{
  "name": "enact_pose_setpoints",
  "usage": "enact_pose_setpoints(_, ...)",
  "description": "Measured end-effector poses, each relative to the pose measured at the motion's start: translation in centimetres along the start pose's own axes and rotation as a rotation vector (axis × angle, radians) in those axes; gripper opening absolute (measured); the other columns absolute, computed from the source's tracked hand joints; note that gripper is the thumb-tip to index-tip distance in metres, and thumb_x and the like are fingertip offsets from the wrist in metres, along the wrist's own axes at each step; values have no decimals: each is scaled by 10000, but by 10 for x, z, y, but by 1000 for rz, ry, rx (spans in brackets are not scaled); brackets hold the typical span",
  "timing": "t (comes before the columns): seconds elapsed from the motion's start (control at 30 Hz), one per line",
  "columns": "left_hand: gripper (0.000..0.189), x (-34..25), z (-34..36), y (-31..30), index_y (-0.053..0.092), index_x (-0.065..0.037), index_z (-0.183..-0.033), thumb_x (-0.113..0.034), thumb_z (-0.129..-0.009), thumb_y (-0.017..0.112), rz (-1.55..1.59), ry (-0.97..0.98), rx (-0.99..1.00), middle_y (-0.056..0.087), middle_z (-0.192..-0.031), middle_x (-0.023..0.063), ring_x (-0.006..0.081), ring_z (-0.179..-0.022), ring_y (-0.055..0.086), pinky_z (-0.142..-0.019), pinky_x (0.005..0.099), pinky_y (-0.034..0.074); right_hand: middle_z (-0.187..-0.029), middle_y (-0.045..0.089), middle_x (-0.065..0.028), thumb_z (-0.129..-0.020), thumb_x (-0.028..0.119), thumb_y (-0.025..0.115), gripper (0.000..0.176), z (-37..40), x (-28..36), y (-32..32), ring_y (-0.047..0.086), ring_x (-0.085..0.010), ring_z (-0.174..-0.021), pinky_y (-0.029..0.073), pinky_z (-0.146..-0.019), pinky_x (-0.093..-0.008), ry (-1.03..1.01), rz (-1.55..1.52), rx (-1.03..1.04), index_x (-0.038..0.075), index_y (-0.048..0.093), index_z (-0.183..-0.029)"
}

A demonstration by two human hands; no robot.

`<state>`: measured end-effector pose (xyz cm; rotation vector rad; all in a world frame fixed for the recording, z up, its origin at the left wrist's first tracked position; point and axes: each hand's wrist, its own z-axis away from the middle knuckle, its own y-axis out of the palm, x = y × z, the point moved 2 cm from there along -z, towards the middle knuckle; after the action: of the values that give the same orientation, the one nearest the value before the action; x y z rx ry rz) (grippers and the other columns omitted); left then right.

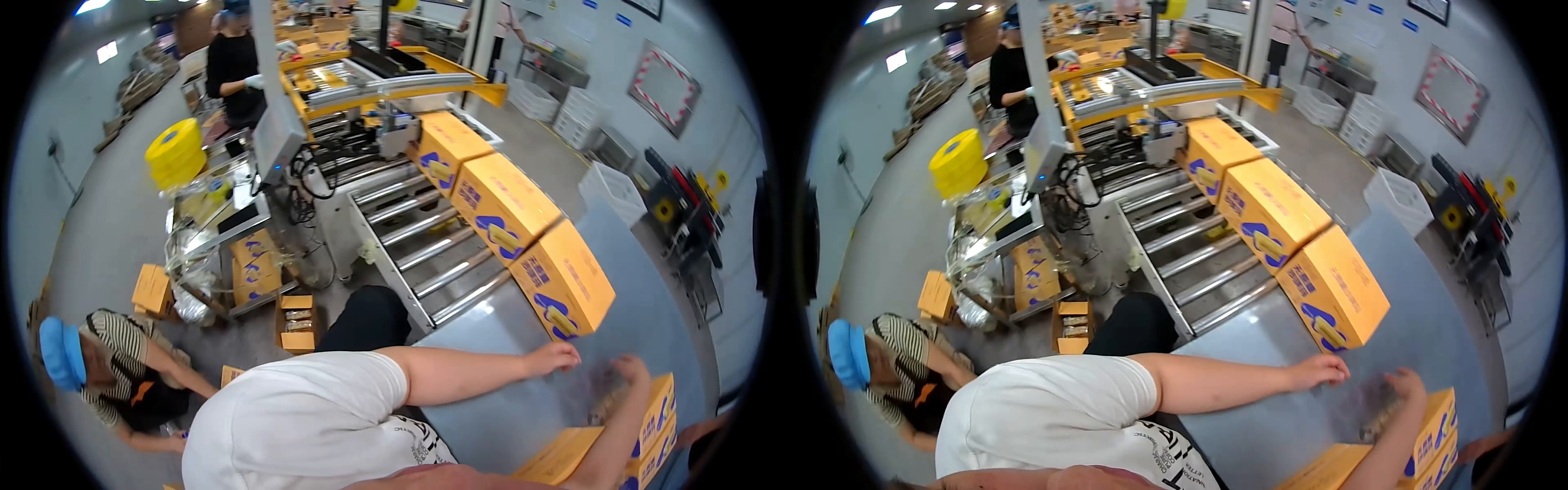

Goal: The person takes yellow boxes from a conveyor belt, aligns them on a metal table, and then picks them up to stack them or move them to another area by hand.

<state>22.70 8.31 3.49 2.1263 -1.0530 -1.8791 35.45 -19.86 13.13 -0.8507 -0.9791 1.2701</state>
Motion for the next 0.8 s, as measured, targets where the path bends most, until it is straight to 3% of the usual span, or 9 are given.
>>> enact_pose_setpoints(0.23,192,-5,3,5,645,-13,-991,-188,-914,626,-8,33,-12,653,-905,53,131,-835,614,-718,285,510,-1331,612,-171,-807,442,747,729,0,1,3,623,-355,-1161,531,-887,-531,67,19,41,70,536,-1398)
enact_pose_setpoints(0.33,186,-3,2,4,649,-17,-1000,-185,-923,624,-48,26,-9,649,-902,48,131,-829,608,-741,281,505,-1310,621,-203,-785,427,773,714,8,9,1,592,-332,-1218,463,-1017,-409,61,-48,21,11,583,-1333)
enact_pose_setpoints(0.53,186,-6,4,6,651,-15,-981,-189,-925,617,-96,26,-13,650,-883,47,129,-805,605,-734,277,503,-1315,619,-194,-798,421,762,700,49,53,-12,616,-343,-1178,512,-944,-438,162,-60,64,40,574,-1354)
enact_pose_setpoints(0.8,191,-9,6,8,649,-13,-979,-191,-918,617,-98,27,-11,649,-878,42,123,-792,602,-729,271,502,-1314,615,-208,-797,394,776,708,30,33,-4,620,-346,-1171,517,-938,-436,108,-51,48,15,563,-1356)
